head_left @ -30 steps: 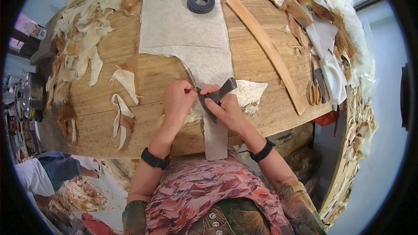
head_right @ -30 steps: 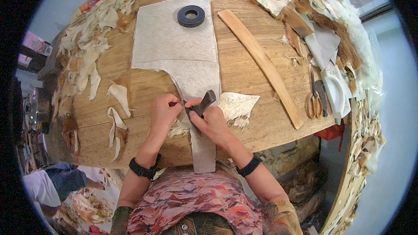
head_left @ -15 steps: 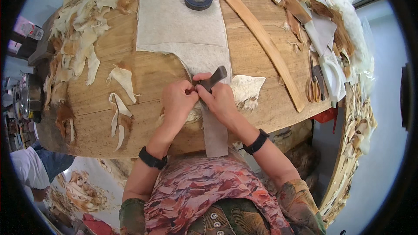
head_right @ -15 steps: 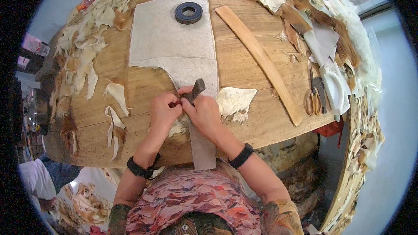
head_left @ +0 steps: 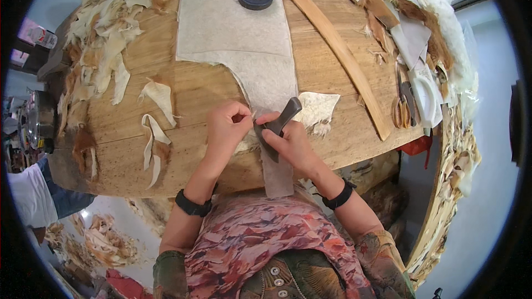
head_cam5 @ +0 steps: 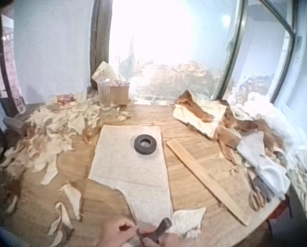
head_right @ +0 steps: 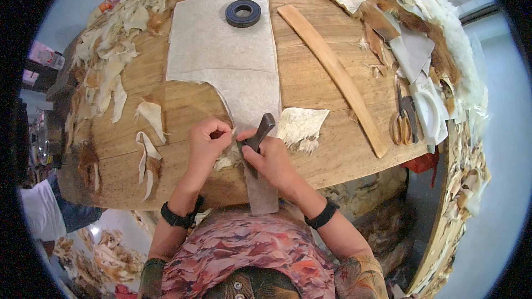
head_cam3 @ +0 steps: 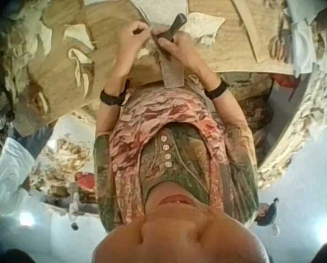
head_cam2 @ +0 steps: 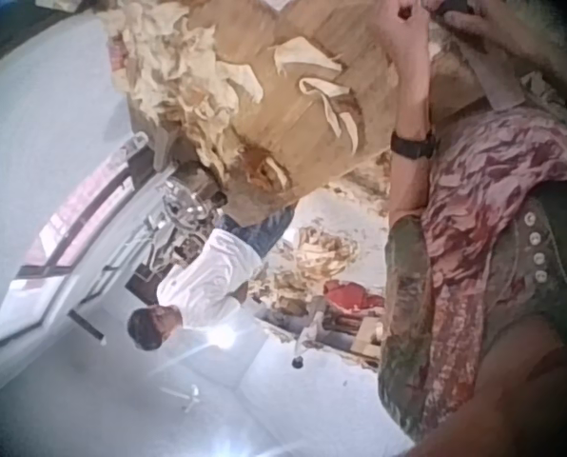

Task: Skive and trim fur pelts and leather scraps using a skiving knife.

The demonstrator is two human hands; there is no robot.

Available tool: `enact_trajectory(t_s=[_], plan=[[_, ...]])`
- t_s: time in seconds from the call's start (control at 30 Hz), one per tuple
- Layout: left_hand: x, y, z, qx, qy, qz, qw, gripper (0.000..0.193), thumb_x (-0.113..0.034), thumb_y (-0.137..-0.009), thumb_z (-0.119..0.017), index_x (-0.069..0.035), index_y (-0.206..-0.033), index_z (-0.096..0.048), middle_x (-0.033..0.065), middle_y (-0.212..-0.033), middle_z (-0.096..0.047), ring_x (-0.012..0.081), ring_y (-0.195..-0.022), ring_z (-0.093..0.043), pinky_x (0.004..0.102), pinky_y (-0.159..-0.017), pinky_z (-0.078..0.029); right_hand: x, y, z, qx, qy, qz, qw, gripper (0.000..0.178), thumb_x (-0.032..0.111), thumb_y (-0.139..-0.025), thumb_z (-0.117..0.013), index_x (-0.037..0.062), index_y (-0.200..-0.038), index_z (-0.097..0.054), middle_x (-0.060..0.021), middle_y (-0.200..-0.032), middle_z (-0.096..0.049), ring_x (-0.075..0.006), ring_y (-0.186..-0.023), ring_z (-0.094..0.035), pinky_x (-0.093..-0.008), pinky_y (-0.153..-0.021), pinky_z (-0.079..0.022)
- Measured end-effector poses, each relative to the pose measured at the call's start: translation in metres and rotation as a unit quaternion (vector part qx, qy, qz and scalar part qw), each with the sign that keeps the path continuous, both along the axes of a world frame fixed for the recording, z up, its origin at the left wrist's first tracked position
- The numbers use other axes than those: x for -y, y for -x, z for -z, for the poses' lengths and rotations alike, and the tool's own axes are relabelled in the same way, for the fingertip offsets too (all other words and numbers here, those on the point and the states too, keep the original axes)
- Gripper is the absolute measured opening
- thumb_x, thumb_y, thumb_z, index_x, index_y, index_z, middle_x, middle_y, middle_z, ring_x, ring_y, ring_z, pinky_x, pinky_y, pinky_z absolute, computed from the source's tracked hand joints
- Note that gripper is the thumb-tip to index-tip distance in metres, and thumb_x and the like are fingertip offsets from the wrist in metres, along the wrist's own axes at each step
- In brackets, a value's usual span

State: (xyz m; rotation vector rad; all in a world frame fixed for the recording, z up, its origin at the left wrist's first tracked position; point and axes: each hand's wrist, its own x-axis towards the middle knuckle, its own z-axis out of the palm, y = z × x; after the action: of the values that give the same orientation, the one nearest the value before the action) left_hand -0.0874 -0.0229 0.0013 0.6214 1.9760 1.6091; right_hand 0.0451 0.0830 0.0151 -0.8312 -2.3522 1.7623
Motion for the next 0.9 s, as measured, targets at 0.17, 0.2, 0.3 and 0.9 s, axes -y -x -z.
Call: enact_trajectory(t_s=[0.17, 0.2, 0.3, 0.9], plan=[[0.007, 0.005, 0.003, -0.170, 0.051, 0.070, 0.982, 0.008, -0.001, -0.071, -0.066, 0.000, -0.076, -0.060, 0.0058, -0.066, -0.055, 0.0169, -0.061, -0.055, 0.0278, -0.057, -0.043, 0.002, 0.000, 0.005, -0.041, -0.012, 0.007, 0.999, 0.020, 0.013, -0.084, -0.058, 0.0030, -0.101, -0.061, -0.0090, -0.060, -0.051, -0.0165, -0.052, -0.051, -0.0317, -0.053, -0.043], [0.006, 0.003, 0.000, -0.170, 0.051, 0.070, 0.982, 0.008, -0.001, -0.071, -0.066, 0.000, -0.076, -0.060, 0.0058, -0.066, -0.055, 0.0169, -0.061, -0.055, 0.0278, -0.057, -0.043, 0.001, 0.000, 0.004, -0.041, -0.012, 0.007, 0.999, 0.020, 0.013, -0.084, -0.058, 0.0030, -0.101, -0.061, -0.0090, -0.060, -0.051, -0.0165, -0.052, -0.051, -0.0317, -0.053, -0.043], [0.005, -0.003, -0.007, -0.231, 0.137, 0.071, 0.961, 0.010, -0.002, -0.070, -0.066, -0.001, -0.077, -0.059, 0.0103, -0.070, -0.055, 0.0256, -0.067, -0.055, 0.0333, -0.060, -0.043, 0.001, 0.000, 0.002, -0.030, -0.022, 0.004, 0.999, 0.020, 0.013, -0.084, -0.058, 0.0030, -0.101, -0.061, -0.0087, -0.060, -0.051, -0.0163, -0.053, -0.051, -0.0314, -0.054, -0.043], [0.021, -0.024, -0.003, -0.060, -0.007, -0.049, 0.997, 0.010, -0.001, -0.073, -0.068, 0.000, -0.077, -0.058, 0.0085, -0.070, -0.053, 0.0194, -0.062, -0.051, 0.0294, -0.058, -0.040, 0.013, -0.010, 0.015, -0.066, 0.014, 0.054, 0.996, 0.022, 0.012, -0.083, -0.061, 0.0038, -0.103, -0.063, -0.0034, -0.063, -0.055, -0.0081, -0.055, -0.050, -0.0263, -0.053, -0.042]])
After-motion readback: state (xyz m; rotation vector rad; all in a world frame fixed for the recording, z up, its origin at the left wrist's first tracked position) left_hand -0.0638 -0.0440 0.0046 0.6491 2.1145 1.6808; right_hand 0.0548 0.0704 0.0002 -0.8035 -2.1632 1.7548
